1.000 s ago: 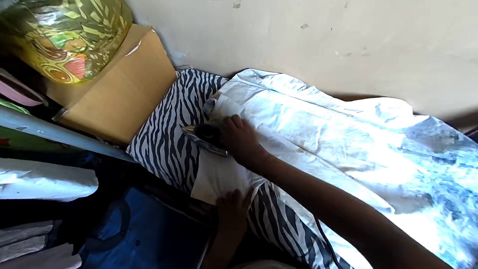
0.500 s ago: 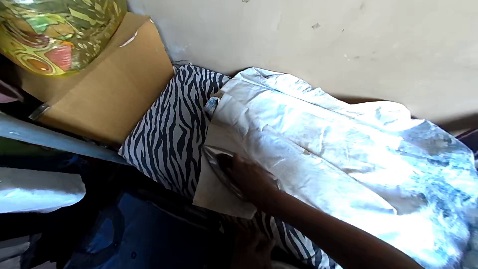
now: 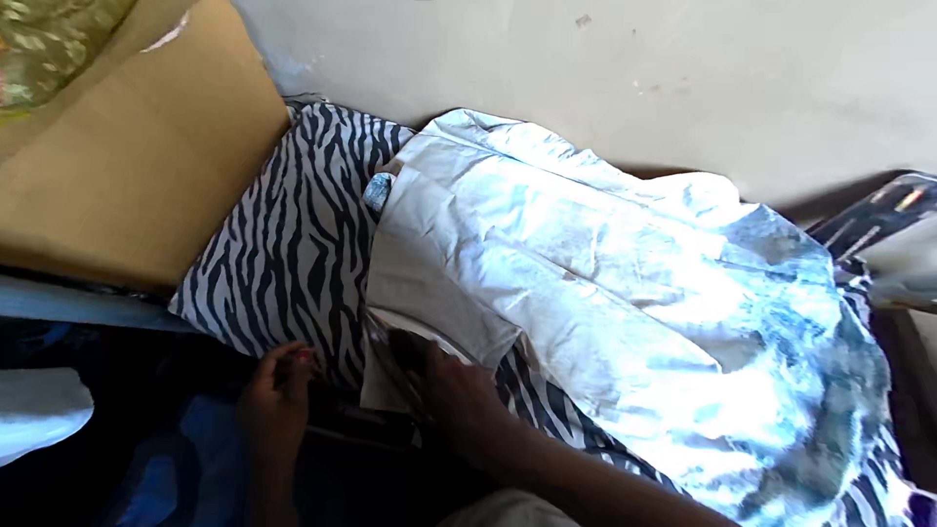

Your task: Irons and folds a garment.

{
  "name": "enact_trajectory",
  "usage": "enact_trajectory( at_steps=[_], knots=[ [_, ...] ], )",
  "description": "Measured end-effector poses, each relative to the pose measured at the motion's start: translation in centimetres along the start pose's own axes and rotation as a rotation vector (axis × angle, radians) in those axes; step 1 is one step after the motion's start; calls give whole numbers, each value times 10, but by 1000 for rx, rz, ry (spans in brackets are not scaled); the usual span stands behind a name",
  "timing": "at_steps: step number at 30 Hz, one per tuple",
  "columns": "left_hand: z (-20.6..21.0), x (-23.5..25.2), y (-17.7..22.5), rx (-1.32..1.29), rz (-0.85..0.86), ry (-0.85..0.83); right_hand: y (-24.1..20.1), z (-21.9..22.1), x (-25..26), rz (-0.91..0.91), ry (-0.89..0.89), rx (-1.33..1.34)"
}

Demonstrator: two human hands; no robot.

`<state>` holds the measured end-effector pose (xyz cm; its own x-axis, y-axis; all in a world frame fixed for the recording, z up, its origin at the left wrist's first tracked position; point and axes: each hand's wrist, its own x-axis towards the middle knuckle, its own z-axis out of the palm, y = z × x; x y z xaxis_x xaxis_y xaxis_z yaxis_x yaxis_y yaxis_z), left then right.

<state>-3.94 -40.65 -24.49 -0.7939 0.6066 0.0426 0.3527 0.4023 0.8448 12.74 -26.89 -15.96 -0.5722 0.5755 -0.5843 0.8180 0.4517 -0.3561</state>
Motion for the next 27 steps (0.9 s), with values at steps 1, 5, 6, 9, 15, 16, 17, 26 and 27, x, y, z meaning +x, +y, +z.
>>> enact_trajectory(
  at_steps=[1, 5, 6, 9, 15, 16, 17, 26, 27],
  knots=[
    [2, 5, 2, 4, -17, -13, -7, -4, 12, -3, 36, 11],
    [19, 18, 16, -92, -190, -252, 20, -20, 20, 136, 108, 10],
    [25, 20, 19, -142, -247, -320, 39, -17, 5, 198, 138, 5],
    [40, 30, 25, -215, -392, -414, 91, 4, -34, 248, 286, -147],
    [69, 42, 40, -119, -469, -533, 82, -5, -25, 212, 205, -216],
    [68, 42, 37, -36, -400, -521, 84, -2, -25, 190, 235, -218],
    [68, 41, 35, 65, -333, -493, 86, -1, -25, 168, 258, -226],
    [47, 20, 10, 310, -130, -303, 47, -22, 27, -88, 273, -216],
    [38, 12, 8, 250, -179, -339, 45, -20, 27, -117, 283, -210]
  ],
)
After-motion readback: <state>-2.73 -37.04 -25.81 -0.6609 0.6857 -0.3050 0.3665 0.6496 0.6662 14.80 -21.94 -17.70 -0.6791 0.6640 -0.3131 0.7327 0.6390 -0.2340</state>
